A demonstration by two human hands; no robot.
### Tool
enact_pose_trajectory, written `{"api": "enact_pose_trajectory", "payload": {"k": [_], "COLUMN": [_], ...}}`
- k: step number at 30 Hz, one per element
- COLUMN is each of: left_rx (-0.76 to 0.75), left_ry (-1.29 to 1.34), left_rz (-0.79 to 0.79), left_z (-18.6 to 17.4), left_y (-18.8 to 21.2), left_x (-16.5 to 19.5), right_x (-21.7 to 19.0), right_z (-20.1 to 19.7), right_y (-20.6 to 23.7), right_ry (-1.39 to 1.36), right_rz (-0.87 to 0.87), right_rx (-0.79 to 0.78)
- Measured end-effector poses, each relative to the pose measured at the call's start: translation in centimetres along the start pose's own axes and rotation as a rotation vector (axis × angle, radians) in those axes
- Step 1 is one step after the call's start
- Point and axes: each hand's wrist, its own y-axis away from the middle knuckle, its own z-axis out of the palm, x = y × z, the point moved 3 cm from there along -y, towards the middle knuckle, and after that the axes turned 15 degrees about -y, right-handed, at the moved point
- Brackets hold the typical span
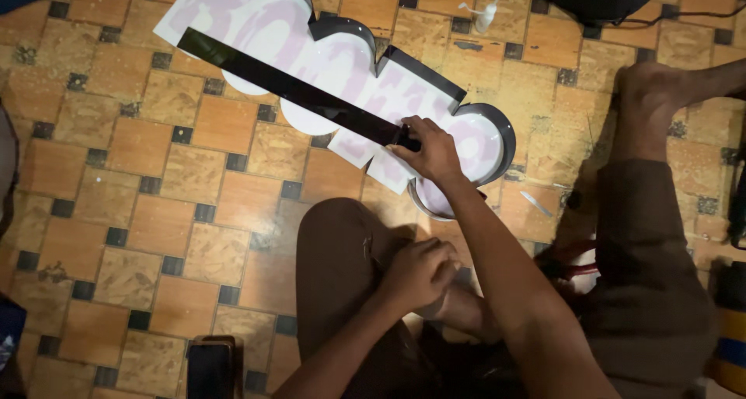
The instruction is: The person sits on the floor and assembles a large sign spelling 'BOOKS' by attaching black backing strips to the white letters. They use a staple gun to secure the strips and a metal bar to hold them in place while working.
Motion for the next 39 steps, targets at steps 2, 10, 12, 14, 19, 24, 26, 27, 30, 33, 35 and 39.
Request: {"api": "enact_pose_trajectory", "payload": {"k": [2, 10, 12, 14, 19, 24, 26, 27, 30, 33, 35, 39], "left_rx": [-0.069, -0.124, -0.086, -0.038, 0.052, -0.025, -0.18, -0.191, -0.216, -0.209, -0.189, -0.193], "left_ry": [-0.054, -0.215, -0.164, -0.367, -0.745, -0.95, -0.999, -0.989, -0.968, -0.975, -0.992, -1.003], "left_rz": [0.048, 0.06, 0.028, 0.06, -0.12, -0.026, -0.114, -0.136, -0.18, -0.168, -0.169, -0.173], "left_z": [1.0, 1.3, -0.2, -3.1, -12.2, -13.0, -12.1, -11.8, -11.5, -11.6, -11.6, -11.7], "left_y": [0.3, 0.9, 0.3, -1.4, -8.4, -11.8, -12.1, -12.2, -12.3, -12.4, -12.3, -12.2], "left_x": [-0.6, -0.6, -0.8, -2.5, -12.1, -16.9, -17.4, -17.6, -17.8, -17.7, -17.6, -17.1], "right_x": [0.2, 0.6, 0.6, 0.5, -0.1, -0.3, -0.2, -0.1, 0.2, 0.2, 0.0, -0.8], "right_z": [0.0, 0.5, 0.4, 0.3, 0.2, 0.1, 0.1, 0.1, 0.2, 0.3, 0.2, 0.1], "right_y": [0.1, 0.1, 0.1, 0.1, 0.2, -0.1, -0.1, -0.1, -0.2, -0.3, -0.4, -0.3], "right_ry": [-0.012, -0.023, -0.035, -0.002, -0.006, -0.006, -0.028, -0.039, -0.044, -0.006, -0.038, -0.025], "right_rz": [-0.012, -0.008, -0.005, -0.027, -0.023, -0.028, -0.039, -0.042, -0.039, 0.0, -0.002, -0.013], "right_rx": [0.004, 0.017, 0.014, 0.021, 0.014, 0.012, 0.019, 0.023, 0.027, 0.02, 0.013, 0.015]}}
